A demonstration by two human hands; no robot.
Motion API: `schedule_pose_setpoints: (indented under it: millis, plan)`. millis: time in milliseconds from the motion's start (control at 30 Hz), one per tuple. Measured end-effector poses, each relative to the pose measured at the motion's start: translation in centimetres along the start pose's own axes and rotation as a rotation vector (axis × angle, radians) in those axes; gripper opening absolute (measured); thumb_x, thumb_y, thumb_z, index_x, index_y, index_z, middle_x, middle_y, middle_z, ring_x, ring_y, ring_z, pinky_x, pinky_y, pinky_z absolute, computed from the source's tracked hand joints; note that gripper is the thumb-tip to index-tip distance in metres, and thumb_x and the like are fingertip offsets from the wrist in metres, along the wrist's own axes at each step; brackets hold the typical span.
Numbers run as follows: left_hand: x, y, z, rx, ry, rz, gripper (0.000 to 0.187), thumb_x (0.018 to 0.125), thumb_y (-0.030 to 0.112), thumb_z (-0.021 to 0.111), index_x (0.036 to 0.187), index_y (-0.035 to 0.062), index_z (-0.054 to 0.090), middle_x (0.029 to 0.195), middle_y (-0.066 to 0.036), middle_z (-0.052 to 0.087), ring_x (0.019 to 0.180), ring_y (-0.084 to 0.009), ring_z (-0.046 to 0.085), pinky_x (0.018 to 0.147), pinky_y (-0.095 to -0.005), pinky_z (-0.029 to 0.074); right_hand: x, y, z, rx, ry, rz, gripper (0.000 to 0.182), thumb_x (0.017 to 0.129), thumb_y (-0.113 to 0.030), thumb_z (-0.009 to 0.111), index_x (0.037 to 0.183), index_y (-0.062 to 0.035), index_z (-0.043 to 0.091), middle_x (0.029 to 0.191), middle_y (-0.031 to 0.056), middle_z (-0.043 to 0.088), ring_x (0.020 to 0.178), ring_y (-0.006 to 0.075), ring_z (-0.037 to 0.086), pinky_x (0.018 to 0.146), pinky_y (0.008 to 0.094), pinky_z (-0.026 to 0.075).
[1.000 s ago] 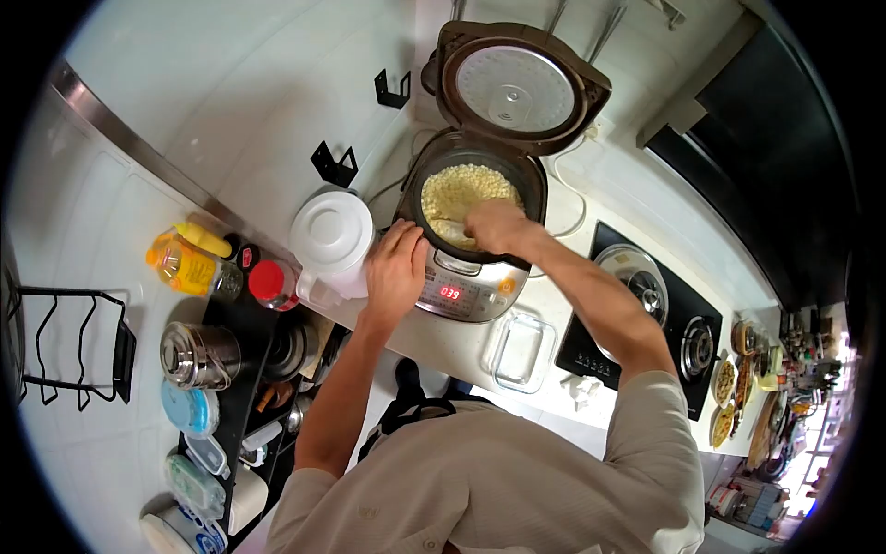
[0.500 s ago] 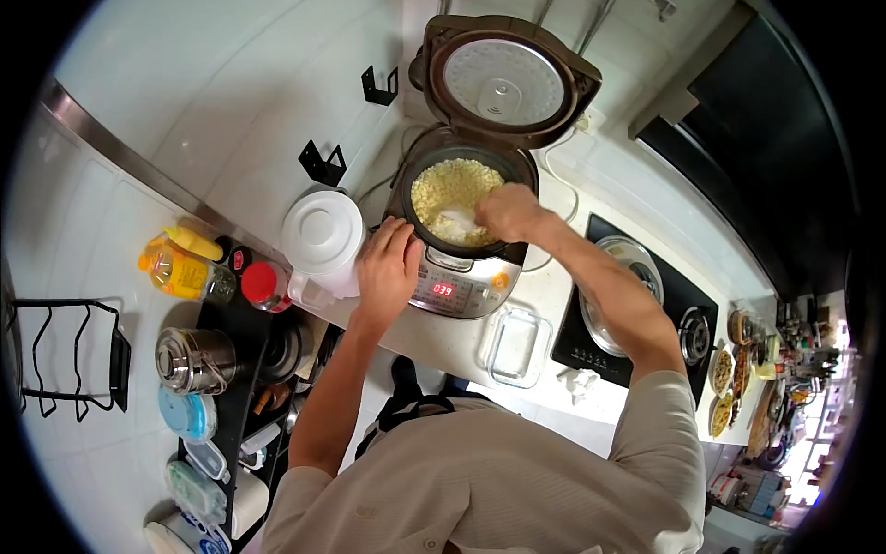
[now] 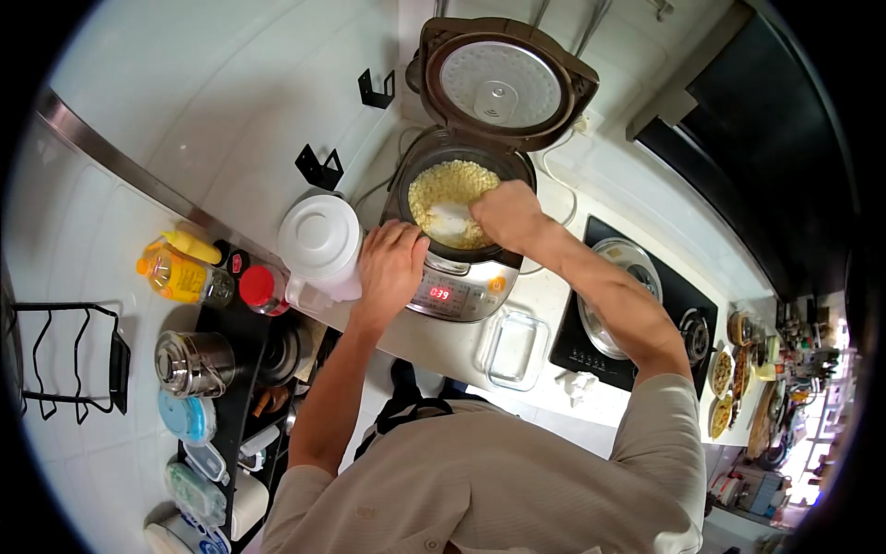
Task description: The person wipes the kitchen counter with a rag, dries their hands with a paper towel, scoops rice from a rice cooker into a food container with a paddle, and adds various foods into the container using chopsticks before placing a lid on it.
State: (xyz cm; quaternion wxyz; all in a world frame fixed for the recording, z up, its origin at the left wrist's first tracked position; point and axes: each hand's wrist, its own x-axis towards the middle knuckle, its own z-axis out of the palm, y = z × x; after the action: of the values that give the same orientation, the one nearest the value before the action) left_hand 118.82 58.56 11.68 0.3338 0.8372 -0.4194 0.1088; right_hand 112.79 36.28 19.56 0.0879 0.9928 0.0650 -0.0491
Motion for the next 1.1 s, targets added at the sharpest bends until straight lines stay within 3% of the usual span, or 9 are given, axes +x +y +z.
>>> schedule_pose_setpoints:
  millis: [300, 433, 500, 567, 633, 733, 867, 967, 1100]
  plan:
    - [-0.7, -0.5, 0.9, -0.003, 0.087, 0.021, 0.028, 0.095, 0.023, 0.062, 0.110, 0.0009, 0.070, 0.116, -0.015, 0.069, 0.120, -0.0368, 0.059, 0.106, -0.0517, 0.043, -0.1, 1.4, 2.6, -0.007, -0.126, -0.156, 0.020, 0.084, -0.016, 0.059, 0.083, -0.0099, 0.078, 0.081, 0.0128, 0.074, 0.078, 0.0314, 0.074, 0.069, 0.0432, 0.058]
    - [-0.7, -0.4, 0.9, 0.005, 0.088, 0.023, 0.030, 0.096, 0.023, 0.060, 0.113, 0.0005, 0.069, 0.119, -0.016, 0.069, 0.119, -0.0375, 0.060, 0.106, -0.0487, 0.043, 2.3, 1.9, -0.9, -0.080, -0.011, -0.147, 0.019, 0.082, -0.015, 0.060, 0.082, -0.0103, 0.078, 0.078, 0.0132, 0.074, 0.078, 0.0320, 0.074, 0.069, 0.0438, 0.058]
    - [-0.6, -0.2, 0.7, 0.001, 0.089, 0.028, 0.030, 0.096, 0.024, 0.060, 0.113, 0.0005, 0.069, 0.119, -0.016, 0.069, 0.118, -0.0372, 0.060, 0.106, -0.0486, 0.043, 3.4, 0.6, 0.9, -0.044, 0.152, -0.179, 0.015, 0.079, -0.016, 0.061, 0.072, -0.0101, 0.073, 0.070, 0.0131, 0.070, 0.070, 0.0316, 0.072, 0.063, 0.0436, 0.055]
    - [-0.3, 0.1, 0.3, 0.016, 0.047, 0.013, 0.028, 0.096, 0.023, 0.061, 0.110, 0.0003, 0.070, 0.117, -0.016, 0.069, 0.118, -0.0371, 0.060, 0.106, -0.0481, 0.043, 3.9, -0.5, 3.9, -0.075, 0.086, -0.406, 0.016, 0.079, -0.017, 0.061, 0.069, -0.0098, 0.072, 0.069, 0.0135, 0.070, 0.070, 0.0312, 0.071, 0.064, 0.0436, 0.055]
    - [-0.1, 0.0, 0.5, 0.015, 0.067, 0.025, 0.027, 0.095, 0.023, 0.062, 0.108, 0.0012, 0.070, 0.115, -0.014, 0.069, 0.118, -0.0361, 0.060, 0.105, -0.0501, 0.043, 3.4, 1.0, 4.0, -0.095, 0.062, -0.433, 0.016, 0.077, -0.019, 0.062, 0.070, -0.0090, 0.073, 0.072, 0.0137, 0.071, 0.070, 0.0322, 0.071, 0.065, 0.0445, 0.055]
    - [-0.1, -0.2, 0.6, 0.001, 0.078, 0.035, 0.025, 0.094, 0.024, 0.063, 0.104, 0.0025, 0.070, 0.113, -0.012, 0.069, 0.118, -0.0348, 0.060, 0.105, -0.0519, 0.043, 2.2, 2.4, -0.4, -0.042, -0.185, -0.228, 0.017, 0.079, -0.019, 0.066, 0.082, -0.0081, 0.078, 0.084, 0.0133, 0.075, 0.085, 0.0320, 0.073, 0.072, 0.0448, 0.057]
    - [-0.1, 0.1, 0.6, -0.001, 0.035, 0.023, 0.024, 0.094, 0.022, 0.063, 0.102, 0.0013, 0.070, 0.110, -0.013, 0.070, 0.114, -0.0365, 0.060, 0.102, -0.0468, 0.044, 1.2, 4.4, -3.9, -0.005, -0.254, -0.002, 0.015, 0.079, -0.014, 0.069, 0.088, -0.0061, 0.078, 0.094, 0.0161, 0.075, 0.092, 0.0326, 0.073, 0.076, 0.0433, 0.058]
    - [0.1, -0.2, 0.6, -0.028, 0.038, 0.045, 0.022, 0.093, 0.021, 0.064, 0.100, 0.0015, 0.070, 0.105, -0.013, 0.069, 0.109, -0.0359, 0.061, 0.098, -0.0465, 0.045, 1.2, 4.3, -2.5, -0.081, -0.399, 0.070, 0.016, 0.080, -0.015, 0.068, 0.089, -0.0053, 0.078, 0.098, 0.0172, 0.075, 0.096, 0.0326, 0.073, 0.079, 0.0418, 0.058]
    - [0.1, -0.1, 0.5, -0.080, 0.050, 0.024, 0.021, 0.090, 0.023, 0.067, 0.094, 0.0026, 0.070, 0.103, -0.011, 0.069, 0.104, -0.0327, 0.062, 0.101, -0.0498, 0.044, 2.4, 4.2, 1.8, 0.163, -0.500, 0.202, 0.022, 0.081, -0.012, 0.064, 0.095, -0.0026, 0.077, 0.103, 0.0196, 0.074, 0.099, 0.0363, 0.071, 0.082, 0.0438, 0.057]
